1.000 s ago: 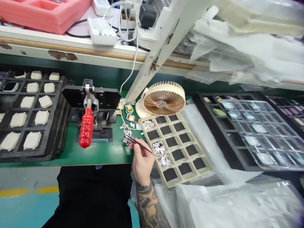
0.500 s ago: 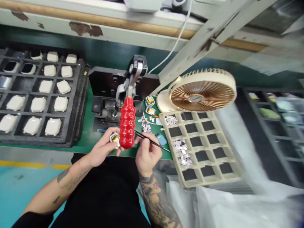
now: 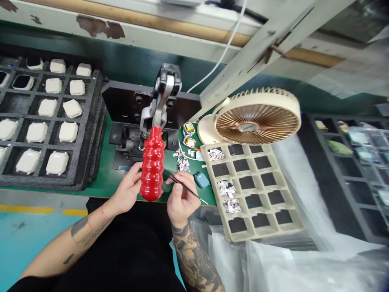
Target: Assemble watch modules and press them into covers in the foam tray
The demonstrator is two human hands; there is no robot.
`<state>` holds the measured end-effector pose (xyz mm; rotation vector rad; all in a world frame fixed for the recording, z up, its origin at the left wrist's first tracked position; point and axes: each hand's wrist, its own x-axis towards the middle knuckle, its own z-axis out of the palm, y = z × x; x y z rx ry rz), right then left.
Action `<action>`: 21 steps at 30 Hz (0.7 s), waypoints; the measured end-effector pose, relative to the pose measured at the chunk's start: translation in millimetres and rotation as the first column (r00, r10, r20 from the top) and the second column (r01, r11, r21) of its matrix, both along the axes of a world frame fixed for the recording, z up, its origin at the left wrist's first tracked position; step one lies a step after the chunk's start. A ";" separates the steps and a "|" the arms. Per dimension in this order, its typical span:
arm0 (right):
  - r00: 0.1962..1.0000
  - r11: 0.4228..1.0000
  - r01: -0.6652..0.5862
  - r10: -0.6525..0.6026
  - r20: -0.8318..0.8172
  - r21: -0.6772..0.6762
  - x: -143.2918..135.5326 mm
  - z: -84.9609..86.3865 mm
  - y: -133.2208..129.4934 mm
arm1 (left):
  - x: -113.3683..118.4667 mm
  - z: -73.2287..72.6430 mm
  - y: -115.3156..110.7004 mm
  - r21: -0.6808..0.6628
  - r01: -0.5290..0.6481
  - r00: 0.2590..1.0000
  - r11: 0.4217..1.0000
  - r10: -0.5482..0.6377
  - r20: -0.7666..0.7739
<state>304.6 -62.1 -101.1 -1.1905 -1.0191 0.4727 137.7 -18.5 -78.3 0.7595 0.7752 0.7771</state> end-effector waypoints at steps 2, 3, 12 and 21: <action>1.000 1.000 -0.013 0.013 0.003 -0.003 0.2 0.1 -0.8 | 2.4 1.0 -1.3 0.017 -0.028 0.999 0.999 0.028 -0.018; 1.000 1.000 -0.014 0.014 -0.006 -0.005 0.2 0.0 -1.2 | 3.5 1.2 -1.4 0.039 -0.030 0.999 0.999 0.031 -0.029; 0.995 0.999 -0.041 0.040 -0.089 -0.010 1.2 -2.6 -0.9 | 9.3 0.3 -1.9 0.101 -0.034 0.999 0.994 0.036 -0.016; 0.999 0.999 -0.033 0.033 -0.041 0.011 -2.1 -8.0 -8.1 | 13.1 -1.3 -5.5 0.142 -0.079 0.992 0.987 0.092 -0.083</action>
